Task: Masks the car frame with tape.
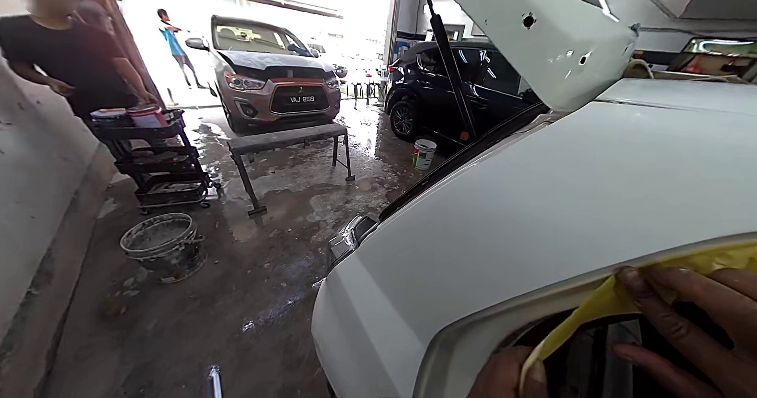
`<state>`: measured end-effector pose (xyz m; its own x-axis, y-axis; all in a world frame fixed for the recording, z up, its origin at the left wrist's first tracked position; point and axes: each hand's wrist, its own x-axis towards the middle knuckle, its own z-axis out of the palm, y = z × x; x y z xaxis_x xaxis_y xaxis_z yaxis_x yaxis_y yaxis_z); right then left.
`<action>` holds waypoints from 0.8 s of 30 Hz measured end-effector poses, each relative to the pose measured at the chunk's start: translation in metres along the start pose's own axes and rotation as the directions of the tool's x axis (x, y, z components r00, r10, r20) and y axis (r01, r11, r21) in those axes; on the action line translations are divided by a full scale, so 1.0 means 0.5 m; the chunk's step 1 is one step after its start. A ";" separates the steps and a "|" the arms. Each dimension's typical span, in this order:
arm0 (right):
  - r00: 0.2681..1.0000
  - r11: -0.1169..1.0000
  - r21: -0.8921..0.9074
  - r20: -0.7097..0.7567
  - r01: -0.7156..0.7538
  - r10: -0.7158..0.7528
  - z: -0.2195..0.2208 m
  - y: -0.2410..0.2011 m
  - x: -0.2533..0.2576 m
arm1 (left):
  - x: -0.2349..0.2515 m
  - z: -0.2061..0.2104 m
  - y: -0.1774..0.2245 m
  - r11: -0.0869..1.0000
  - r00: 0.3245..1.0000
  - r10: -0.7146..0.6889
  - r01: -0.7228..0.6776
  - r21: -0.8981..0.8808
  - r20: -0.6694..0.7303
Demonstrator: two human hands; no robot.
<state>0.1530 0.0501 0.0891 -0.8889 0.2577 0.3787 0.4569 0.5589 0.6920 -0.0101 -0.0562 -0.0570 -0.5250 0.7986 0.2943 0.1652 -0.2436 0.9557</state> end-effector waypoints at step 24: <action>0.988 0.995 -0.057 -0.132 -0.083 0.075 0.033 -0.032 -0.002 | 0.074 -0.023 -0.070 0.982 0.980 -0.187 0.189 -0.027 0.068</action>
<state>0.1460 0.0541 0.0676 -0.8401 0.1928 0.5070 0.5301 0.4899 0.6921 -0.0450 -0.0245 -0.0793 -0.4887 0.8655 0.1098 0.0407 -0.1031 0.9938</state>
